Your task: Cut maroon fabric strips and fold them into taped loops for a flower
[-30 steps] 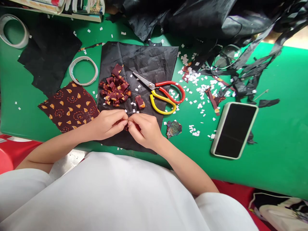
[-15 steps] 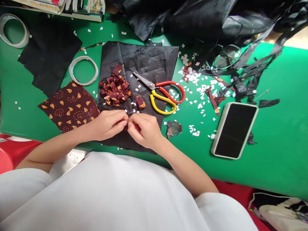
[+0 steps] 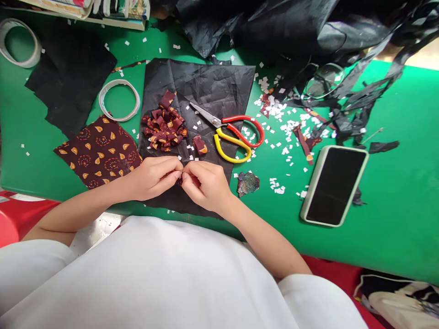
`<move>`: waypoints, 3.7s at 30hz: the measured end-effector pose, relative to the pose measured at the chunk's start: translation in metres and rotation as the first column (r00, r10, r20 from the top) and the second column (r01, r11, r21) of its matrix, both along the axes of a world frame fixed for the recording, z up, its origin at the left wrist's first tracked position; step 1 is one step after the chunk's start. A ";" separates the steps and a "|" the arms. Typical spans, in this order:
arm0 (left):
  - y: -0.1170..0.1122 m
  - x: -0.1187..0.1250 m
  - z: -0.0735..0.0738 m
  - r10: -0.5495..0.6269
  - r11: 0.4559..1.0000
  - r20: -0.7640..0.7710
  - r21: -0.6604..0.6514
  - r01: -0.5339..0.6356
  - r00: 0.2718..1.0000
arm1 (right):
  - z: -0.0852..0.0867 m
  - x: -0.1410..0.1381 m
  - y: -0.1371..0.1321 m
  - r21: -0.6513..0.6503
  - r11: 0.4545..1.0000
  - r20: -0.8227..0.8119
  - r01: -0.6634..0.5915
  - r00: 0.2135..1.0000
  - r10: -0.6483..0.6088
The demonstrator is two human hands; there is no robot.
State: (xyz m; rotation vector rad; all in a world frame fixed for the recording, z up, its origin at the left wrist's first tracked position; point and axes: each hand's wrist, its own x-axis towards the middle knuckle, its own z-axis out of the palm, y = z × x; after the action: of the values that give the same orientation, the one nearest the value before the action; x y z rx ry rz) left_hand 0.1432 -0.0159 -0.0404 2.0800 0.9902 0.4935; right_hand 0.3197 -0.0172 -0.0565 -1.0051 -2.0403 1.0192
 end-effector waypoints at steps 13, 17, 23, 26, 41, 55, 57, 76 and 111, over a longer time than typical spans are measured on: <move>0.000 0.001 -0.001 0.019 1.000 0.011 0.010 -0.019 1.000 | 0.000 0.000 0.000 0.011 1.000 0.018 0.010 1.000 -0.010; 0.000 0.001 -0.001 0.020 1.000 0.009 0.011 -0.020 1.000 | 0.000 0.000 -0.001 0.009 1.000 0.020 0.013 1.000 -0.013; -0.001 0.001 -0.003 0.034 0.999 0.023 0.031 -0.035 0.999 | -0.001 0.000 -0.001 0.044 0.999 0.023 0.008 1.000 -0.009; -0.001 0.002 -0.003 0.050 0.998 0.038 0.025 -0.051 0.998 | -0.001 0.000 0.000 0.079 0.997 0.020 -0.004 1.000 0.002; 0.000 0.000 0.001 0.070 0.996 0.101 -0.065 -0.064 0.992 | -0.002 -0.001 -0.001 0.130 0.991 0.029 -0.017 0.999 0.014; 0.000 0.000 0.001 0.033 0.997 0.114 -0.071 -0.025 0.993 | 0.000 0.000 -0.001 0.098 0.995 0.009 -0.015 1.000 0.014; 0.001 0.000 0.001 0.033 0.997 0.114 -0.073 -0.024 0.993 | 0.000 0.000 -0.001 0.109 0.994 0.010 -0.016 1.000 0.015; 0.001 -0.001 0.005 -0.007 0.985 0.001 -0.172 0.007 1.000 | -0.005 0.000 0.000 0.293 0.955 0.025 -0.043 0.999 0.037; -0.007 0.005 -0.007 0.162 0.967 0.045 0.192 -0.168 0.986 | -0.008 -0.002 -0.004 0.232 0.971 0.044 -0.056 0.998 0.047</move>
State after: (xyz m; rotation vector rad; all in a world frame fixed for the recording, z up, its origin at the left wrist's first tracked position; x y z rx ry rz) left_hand 0.1481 -0.0224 -0.0475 2.1648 1.1432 0.7295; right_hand 0.3179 -0.0208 -0.0647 -0.8583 -2.1680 0.7685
